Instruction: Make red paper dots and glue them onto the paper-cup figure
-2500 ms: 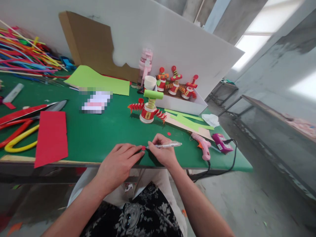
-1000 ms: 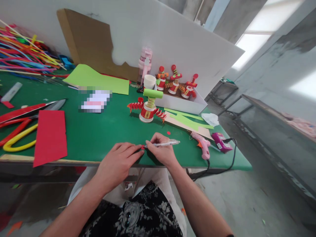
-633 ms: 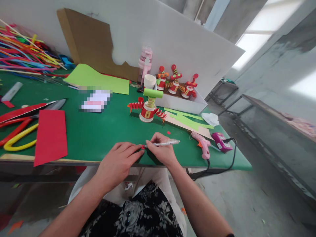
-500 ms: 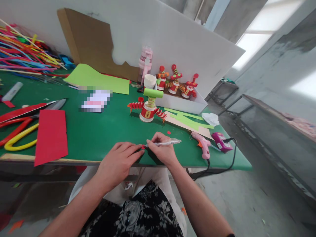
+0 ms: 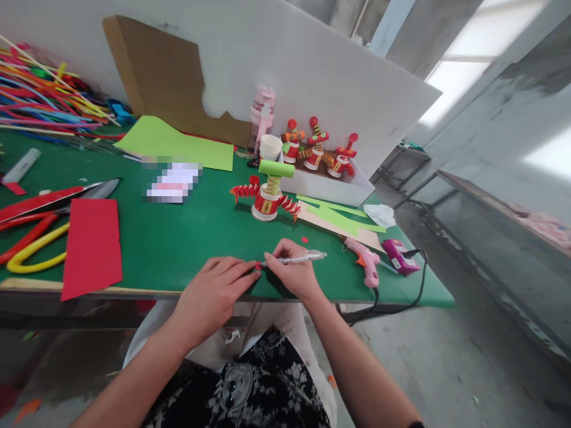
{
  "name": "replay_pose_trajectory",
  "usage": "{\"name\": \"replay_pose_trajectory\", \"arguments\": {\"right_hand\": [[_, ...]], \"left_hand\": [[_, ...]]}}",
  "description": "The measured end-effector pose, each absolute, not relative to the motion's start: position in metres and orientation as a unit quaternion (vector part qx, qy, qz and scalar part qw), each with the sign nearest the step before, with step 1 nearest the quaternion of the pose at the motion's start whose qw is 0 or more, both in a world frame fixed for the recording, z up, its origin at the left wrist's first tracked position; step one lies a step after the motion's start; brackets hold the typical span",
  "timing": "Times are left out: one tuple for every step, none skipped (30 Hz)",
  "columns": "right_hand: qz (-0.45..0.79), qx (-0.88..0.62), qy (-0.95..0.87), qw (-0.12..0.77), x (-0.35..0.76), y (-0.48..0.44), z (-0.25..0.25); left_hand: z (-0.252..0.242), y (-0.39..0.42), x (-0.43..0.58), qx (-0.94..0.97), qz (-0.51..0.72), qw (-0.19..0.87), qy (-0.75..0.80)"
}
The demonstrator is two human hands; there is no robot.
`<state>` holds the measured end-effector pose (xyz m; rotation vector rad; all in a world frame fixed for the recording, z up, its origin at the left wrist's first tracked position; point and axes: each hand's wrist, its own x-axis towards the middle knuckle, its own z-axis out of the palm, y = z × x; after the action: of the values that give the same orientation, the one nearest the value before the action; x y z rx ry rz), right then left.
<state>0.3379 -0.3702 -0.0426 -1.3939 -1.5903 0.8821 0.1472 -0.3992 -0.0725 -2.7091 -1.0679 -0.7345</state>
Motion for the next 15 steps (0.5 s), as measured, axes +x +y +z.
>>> {"name": "replay_pose_trajectory", "arguments": {"right_hand": [[0.352,-0.553,-0.631,0.414,0.3380,-0.3702,-0.0426],[0.353,-0.552,-0.630,0.416,0.3381,-0.3702,-0.0427],[0.354,-0.552,-0.628,0.420,0.3381,-0.3702,-0.0428],[0.354,-0.552,-0.625,0.424,0.3380,-0.3701,-0.0429],[0.355,-0.552,-0.622,0.427,0.3380,-0.3700,-0.0430],[0.354,-0.554,-0.620,0.429,0.3379,-0.3699,-0.0431],[0.353,-0.555,-0.618,0.431,0.3379,-0.3698,-0.0432],[0.351,-0.557,-0.616,0.433,0.3380,-0.3696,-0.0434],[0.348,-0.558,-0.615,0.435,0.3381,-0.3694,-0.0436],[0.347,-0.559,-0.613,0.437,0.3383,-0.3692,-0.0439],[0.347,-0.559,-0.611,0.439,0.3386,-0.3689,-0.0443],[0.347,-0.560,-0.610,0.441,0.3390,-0.3687,-0.0446],[0.347,-0.560,-0.608,0.443,0.3394,-0.3684,-0.0450],[0.347,-0.561,-0.606,0.445,0.3398,-0.3682,-0.0452],[0.346,-0.561,-0.605,0.446,0.3401,-0.3680,-0.0454]], "left_hand": [[-0.0725,-0.3993,0.1471,-0.900,-0.245,0.070,-0.354],[-0.0724,-0.3993,0.1470,-0.900,-0.246,0.071,-0.352],[-0.0725,-0.3992,0.1469,-0.900,-0.246,0.072,-0.352],[-0.0726,-0.3992,0.1469,-0.901,-0.246,0.071,-0.351],[-0.0728,-0.3992,0.1470,-0.901,-0.245,0.070,-0.351],[-0.0731,-0.3992,0.1471,-0.901,-0.245,0.067,-0.353],[-0.0734,-0.3993,0.1473,-0.900,-0.244,0.064,-0.354],[-0.0738,-0.3993,0.1475,-0.900,-0.245,0.061,-0.355],[-0.0742,-0.3994,0.1476,-0.900,-0.246,0.059,-0.356],[-0.0745,-0.3994,0.1477,-0.899,-0.247,0.058,-0.356],[-0.0747,-0.3994,0.1478,-0.899,-0.249,0.057,-0.355],[-0.0749,-0.3994,0.1478,-0.899,-0.252,0.057,-0.353],[-0.0751,-0.3993,0.1477,-0.899,-0.257,0.056,-0.349],[-0.0751,-0.3992,0.1476,-0.899,-0.263,0.055,-0.346],[-0.0752,-0.3991,0.1474,-0.898,-0.270,0.055,-0.343]]}}
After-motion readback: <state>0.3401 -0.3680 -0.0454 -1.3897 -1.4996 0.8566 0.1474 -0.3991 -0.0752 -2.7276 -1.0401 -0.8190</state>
